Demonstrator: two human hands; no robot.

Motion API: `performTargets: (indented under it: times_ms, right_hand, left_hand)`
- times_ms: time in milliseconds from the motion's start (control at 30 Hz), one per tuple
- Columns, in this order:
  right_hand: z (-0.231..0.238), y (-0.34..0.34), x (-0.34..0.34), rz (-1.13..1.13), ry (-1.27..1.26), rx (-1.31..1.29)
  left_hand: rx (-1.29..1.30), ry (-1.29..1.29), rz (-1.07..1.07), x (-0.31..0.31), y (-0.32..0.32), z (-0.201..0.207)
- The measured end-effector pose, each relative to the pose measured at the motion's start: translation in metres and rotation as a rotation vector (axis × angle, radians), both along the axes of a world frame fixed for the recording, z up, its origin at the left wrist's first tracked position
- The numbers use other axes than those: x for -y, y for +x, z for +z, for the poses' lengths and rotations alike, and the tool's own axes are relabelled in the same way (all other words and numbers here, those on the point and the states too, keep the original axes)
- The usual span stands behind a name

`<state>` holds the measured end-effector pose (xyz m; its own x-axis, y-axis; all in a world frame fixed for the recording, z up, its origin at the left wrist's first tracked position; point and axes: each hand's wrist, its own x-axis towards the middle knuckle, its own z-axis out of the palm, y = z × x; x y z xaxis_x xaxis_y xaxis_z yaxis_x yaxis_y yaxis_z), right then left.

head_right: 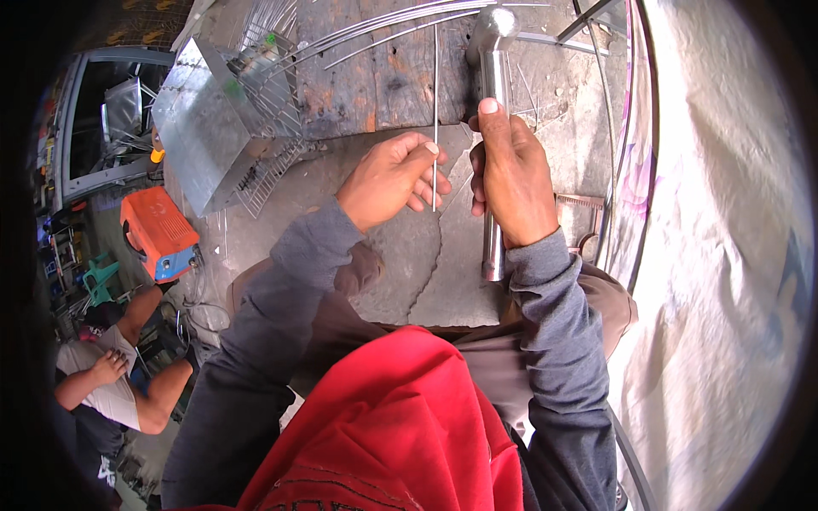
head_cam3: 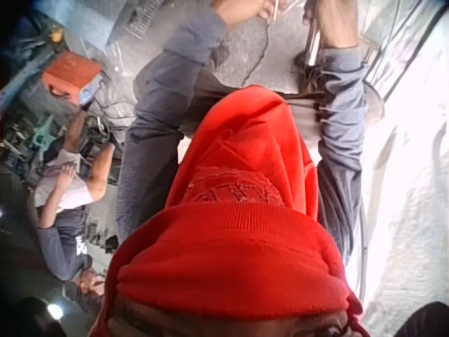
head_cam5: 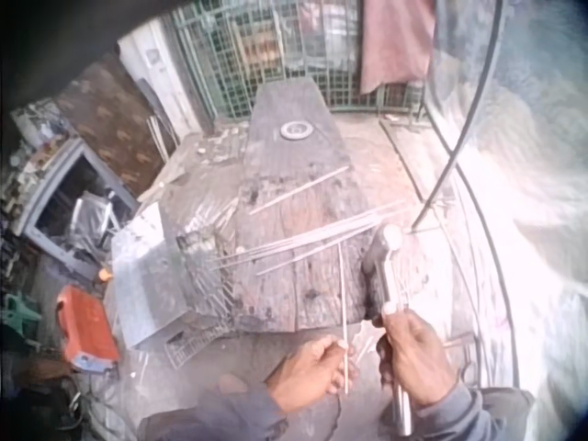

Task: Straighten or shape metal rods using a hammer on a wooden block workbench.

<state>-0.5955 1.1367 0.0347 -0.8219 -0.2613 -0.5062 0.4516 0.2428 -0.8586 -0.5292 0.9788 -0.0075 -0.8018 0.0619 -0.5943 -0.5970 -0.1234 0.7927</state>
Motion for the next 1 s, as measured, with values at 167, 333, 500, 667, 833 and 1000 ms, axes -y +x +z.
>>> performTargets:
  times_ms: [167, 333, 500, 667, 833, 1000]
  right_hand:
    - [0.0, 0.0, -0.001, -0.003, -0.008, 0.023]
    - [-0.003, -0.001, -0.004, 0.011, 0.001, 0.02]
    - [0.001, -0.002, -0.003, 0.052, 0.055, -0.058]
    - [0.002, 0.0, 0.0, 0.04, 0.085, -0.098]
    - [0.002, 0.0, 0.001, 0.039, 0.079, -0.192]
    - [0.008, 0.005, 0.007, -0.014, -0.051, -0.301]
  left_hand:
    - [0.0, -0.123, -0.019, -0.005, -0.002, 0.003]
    - [0.0, -0.115, -0.003, -0.007, -0.003, 0.001]
    - [0.0, -0.11, 0.017, -0.008, -0.003, -0.003]
    - [0.008, -0.096, 0.026, -0.008, -0.004, -0.002]
    - [0.012, -0.12, 0.022, -0.01, -0.006, -0.001]
    - [0.012, -0.15, 0.02, -0.009, -0.006, 0.0]
